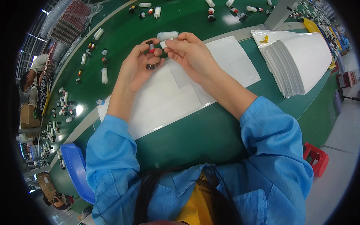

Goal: The person assembles small electronic or plastic components by hand on a factory assembly line.

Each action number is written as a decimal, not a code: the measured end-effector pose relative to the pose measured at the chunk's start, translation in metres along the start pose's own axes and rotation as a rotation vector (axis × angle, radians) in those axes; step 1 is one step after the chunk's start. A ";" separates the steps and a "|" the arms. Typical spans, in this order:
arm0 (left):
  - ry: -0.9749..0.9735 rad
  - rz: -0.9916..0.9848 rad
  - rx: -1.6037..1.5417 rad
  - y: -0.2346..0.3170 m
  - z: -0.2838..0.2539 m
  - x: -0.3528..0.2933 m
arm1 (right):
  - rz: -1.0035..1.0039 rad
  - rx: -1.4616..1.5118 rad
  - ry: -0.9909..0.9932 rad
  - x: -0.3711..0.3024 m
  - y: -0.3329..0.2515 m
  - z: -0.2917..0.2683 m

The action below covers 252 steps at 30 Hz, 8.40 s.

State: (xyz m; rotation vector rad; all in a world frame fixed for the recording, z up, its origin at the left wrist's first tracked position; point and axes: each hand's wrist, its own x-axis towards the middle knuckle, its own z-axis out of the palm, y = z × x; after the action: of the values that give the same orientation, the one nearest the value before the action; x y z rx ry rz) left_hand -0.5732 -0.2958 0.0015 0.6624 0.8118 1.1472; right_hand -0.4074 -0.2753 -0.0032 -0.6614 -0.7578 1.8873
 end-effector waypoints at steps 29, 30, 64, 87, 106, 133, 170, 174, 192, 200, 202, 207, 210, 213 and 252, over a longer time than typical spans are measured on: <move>-0.404 -0.053 0.137 -0.011 0.000 -0.025 | 0.011 -0.251 -0.224 -0.004 0.004 0.011; -0.329 -0.056 0.247 -0.008 0.005 -0.028 | 0.077 -0.251 -0.221 -0.006 -0.004 0.014; 0.188 0.023 0.577 0.053 -0.084 -0.014 | -0.535 -1.567 -0.488 -0.061 0.010 -0.001; -0.196 0.225 -0.080 -0.009 -0.017 -0.040 | -0.178 0.051 0.015 -0.002 0.061 0.048; -0.247 -0.036 0.486 -0.002 -0.036 -0.043 | -0.152 -0.467 -0.186 -0.005 0.026 0.035; 0.439 0.133 1.244 0.079 -0.146 -0.026 | -0.429 -1.990 -0.745 -0.075 0.042 0.052; -0.435 0.061 -0.116 -0.005 -0.048 -0.062 | -0.243 -0.345 -0.037 -0.022 0.061 0.070; -0.236 0.021 0.465 0.007 -0.053 -0.072 | -0.322 -0.688 -0.152 -0.025 0.050 0.064; 0.174 0.271 2.082 0.129 -0.233 -0.169 | -0.558 -1.949 -0.666 -0.098 0.072 0.056; 0.390 0.059 1.873 0.113 -0.196 -0.116 | -0.597 -1.993 -0.755 -0.081 0.087 0.079; 0.359 0.041 1.961 0.100 -0.211 -0.110 | -0.398 -1.919 -0.763 -0.074 0.080 0.080; 0.354 -0.148 1.947 0.109 -0.201 -0.117 | 0.120 -1.436 -0.587 -0.070 0.052 0.065; 0.333 -0.116 1.440 0.110 -0.200 -0.109 | 0.238 -0.775 -0.214 -0.055 0.052 0.029; 0.197 -0.195 0.935 0.098 -0.172 -0.101 | 0.195 -0.389 -0.007 -0.039 0.049 0.028; -0.422 0.115 -0.079 0.009 -0.089 -0.097 | -0.031 -0.178 -0.059 -0.028 0.107 0.106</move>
State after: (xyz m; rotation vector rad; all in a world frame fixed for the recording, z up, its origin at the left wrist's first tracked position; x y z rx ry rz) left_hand -0.6711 -0.3815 -0.0202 0.8570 0.3730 1.0846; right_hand -0.5346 -0.3611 -0.0091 -0.7021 -0.9773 1.8318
